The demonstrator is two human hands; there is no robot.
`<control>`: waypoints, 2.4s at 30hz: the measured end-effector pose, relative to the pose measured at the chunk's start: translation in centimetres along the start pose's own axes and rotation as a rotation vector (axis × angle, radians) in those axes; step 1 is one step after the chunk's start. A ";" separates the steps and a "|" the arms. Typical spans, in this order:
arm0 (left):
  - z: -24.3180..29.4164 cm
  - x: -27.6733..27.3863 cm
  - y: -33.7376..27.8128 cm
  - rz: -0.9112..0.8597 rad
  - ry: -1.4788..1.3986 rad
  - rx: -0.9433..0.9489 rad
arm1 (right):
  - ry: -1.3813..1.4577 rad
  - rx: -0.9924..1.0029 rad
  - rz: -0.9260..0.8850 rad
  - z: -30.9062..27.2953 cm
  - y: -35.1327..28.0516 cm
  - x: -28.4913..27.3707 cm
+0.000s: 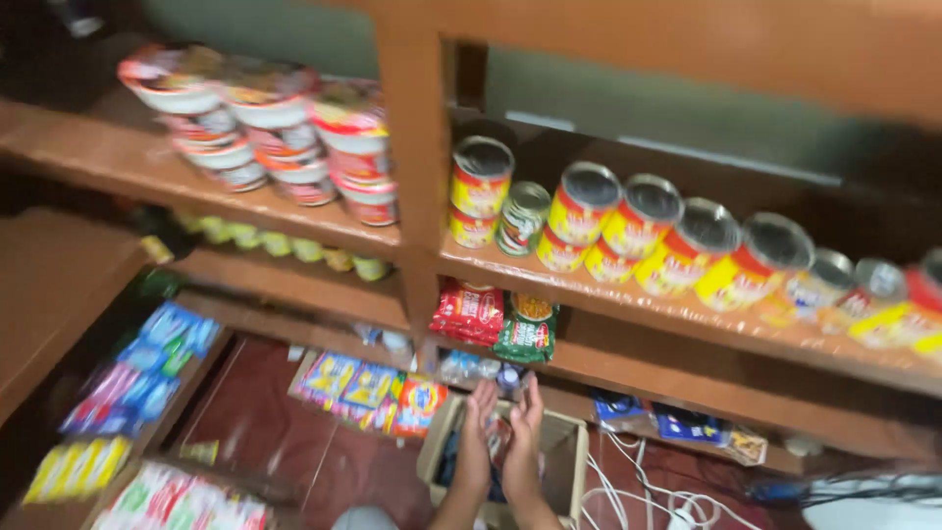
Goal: Stocking and organizing instant noodle packets and canned food items on retail shelves from a cardboard box on the floor.
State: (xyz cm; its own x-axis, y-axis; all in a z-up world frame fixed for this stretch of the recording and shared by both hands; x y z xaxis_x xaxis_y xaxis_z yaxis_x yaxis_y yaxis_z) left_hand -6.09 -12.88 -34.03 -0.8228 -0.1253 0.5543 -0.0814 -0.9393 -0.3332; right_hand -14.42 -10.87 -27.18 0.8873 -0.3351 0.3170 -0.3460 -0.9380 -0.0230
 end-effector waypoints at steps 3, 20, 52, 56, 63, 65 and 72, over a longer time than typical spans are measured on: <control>4.9 2.3 -3.2 0.023 0.007 0.006 | 0.107 0.107 -0.006 -3.5 -0.5 2.0; 30.2 6.8 -19.4 0.258 -0.151 -0.034 | -0.029 0.438 -0.213 -21.5 -7.0 10.1; 33.1 -4.2 -46.0 0.715 -0.840 0.389 | -0.067 1.056 -1.130 -24.5 -24.7 28.1; 31.3 -5.3 -49.4 0.753 -0.882 0.589 | 0.177 1.159 -1.204 -26.3 -27.5 28.4; 36.1 -1.9 -55.5 0.906 -0.791 0.549 | 0.238 1.127 -1.185 -25.0 -30.3 29.2; 34.5 -2.3 -55.4 0.928 -0.717 0.527 | 0.283 1.182 -1.171 -26.6 -32.6 29.9; 28.6 -6.9 -57.5 0.991 -0.747 0.568 | 0.359 1.301 -1.162 -26.6 -40.0 30.0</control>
State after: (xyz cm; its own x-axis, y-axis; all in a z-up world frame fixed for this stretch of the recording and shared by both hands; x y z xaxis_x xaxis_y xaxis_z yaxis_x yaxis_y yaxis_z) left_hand 20.38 32.88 3.08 0.1115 -0.7884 0.6049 0.7491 -0.3333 -0.5725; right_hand 17.93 18.97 8.44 0.3104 0.3544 0.8821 0.9487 -0.1739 -0.2640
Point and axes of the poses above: each hand's wrist, its own y-axis towards the middle knuckle, its own x-axis out of the palm, z = x × y, the point moved 6 cm from there along y, towards the middle knuckle, and after that the axes turned 3 degrees about -x, right-handed, at the moved point
